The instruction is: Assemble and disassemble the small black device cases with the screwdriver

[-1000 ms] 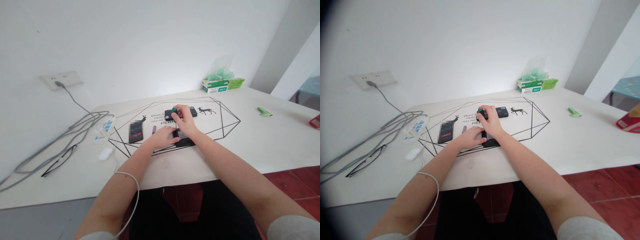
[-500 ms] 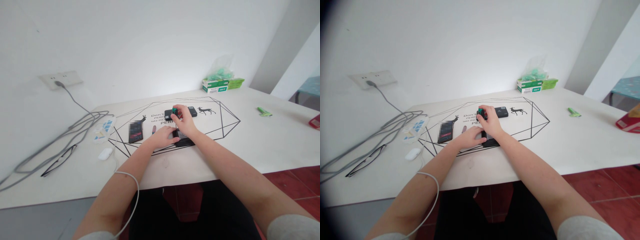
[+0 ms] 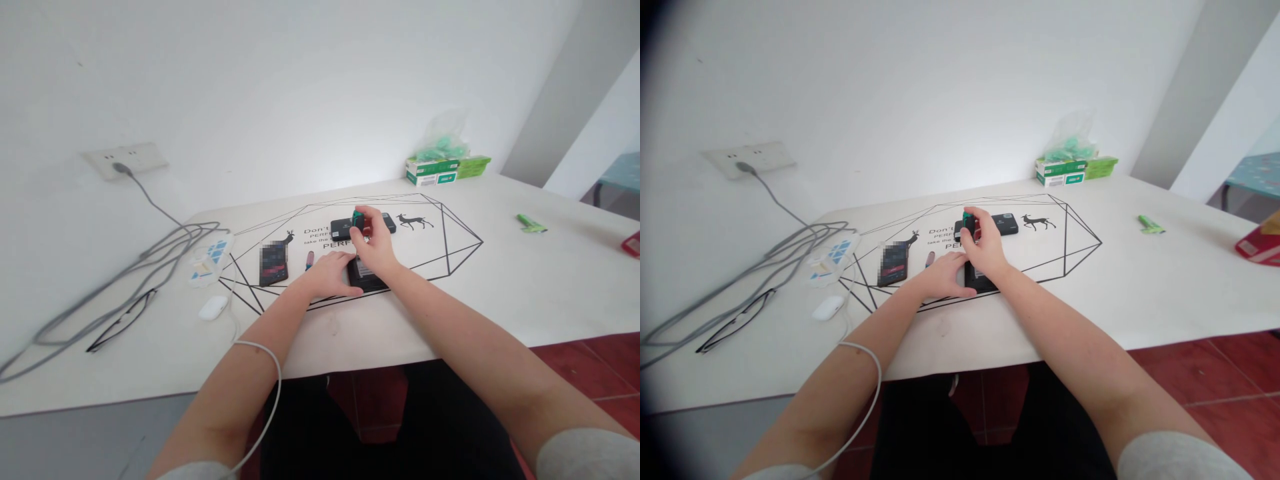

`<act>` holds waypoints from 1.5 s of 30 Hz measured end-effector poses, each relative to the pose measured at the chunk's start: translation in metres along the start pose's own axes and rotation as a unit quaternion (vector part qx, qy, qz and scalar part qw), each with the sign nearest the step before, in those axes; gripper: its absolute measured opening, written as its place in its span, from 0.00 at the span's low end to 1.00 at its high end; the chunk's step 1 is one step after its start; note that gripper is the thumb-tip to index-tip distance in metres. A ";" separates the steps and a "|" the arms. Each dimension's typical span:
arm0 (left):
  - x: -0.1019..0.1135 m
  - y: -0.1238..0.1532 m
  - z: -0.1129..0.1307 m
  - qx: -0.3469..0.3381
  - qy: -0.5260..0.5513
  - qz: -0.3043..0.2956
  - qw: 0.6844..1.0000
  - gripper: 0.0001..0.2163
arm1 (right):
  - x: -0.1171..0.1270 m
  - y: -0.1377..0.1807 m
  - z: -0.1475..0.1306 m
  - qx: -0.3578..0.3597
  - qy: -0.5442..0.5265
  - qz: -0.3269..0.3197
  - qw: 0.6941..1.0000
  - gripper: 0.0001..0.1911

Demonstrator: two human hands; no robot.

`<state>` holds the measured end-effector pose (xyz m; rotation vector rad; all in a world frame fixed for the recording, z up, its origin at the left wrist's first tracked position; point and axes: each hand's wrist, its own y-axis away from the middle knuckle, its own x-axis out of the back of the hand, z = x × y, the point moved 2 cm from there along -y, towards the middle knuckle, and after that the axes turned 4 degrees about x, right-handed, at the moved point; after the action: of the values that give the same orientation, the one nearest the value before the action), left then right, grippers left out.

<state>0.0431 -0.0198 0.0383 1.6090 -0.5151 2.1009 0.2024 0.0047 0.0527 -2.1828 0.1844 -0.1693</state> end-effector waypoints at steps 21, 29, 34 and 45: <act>-0.005 -0.002 -0.015 0.045 -0.013 0.018 0.999 0.44 | -0.006 0.006 -0.007 0.076 0.013 -0.093 0.993 0.21; 0.000 -0.001 -0.009 0.029 -0.004 0.016 0.999 0.41 | -0.004 0.004 -0.016 0.085 0.001 -0.088 0.992 0.15; -0.002 -0.002 -0.013 0.029 -0.016 0.008 0.999 0.38 | -0.001 -0.001 -0.019 0.091 -0.029 -0.025 0.995 0.12; -0.003 -0.002 -0.014 0.027 -0.007 0.011 1.000 0.39 | -0.005 0.003 -0.013 0.021 -0.074 -0.032 0.997 0.12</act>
<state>0.0333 -0.0106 0.0318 1.6548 -0.4862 2.1380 0.1946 -0.0063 0.0576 -2.1506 0.0280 -0.0473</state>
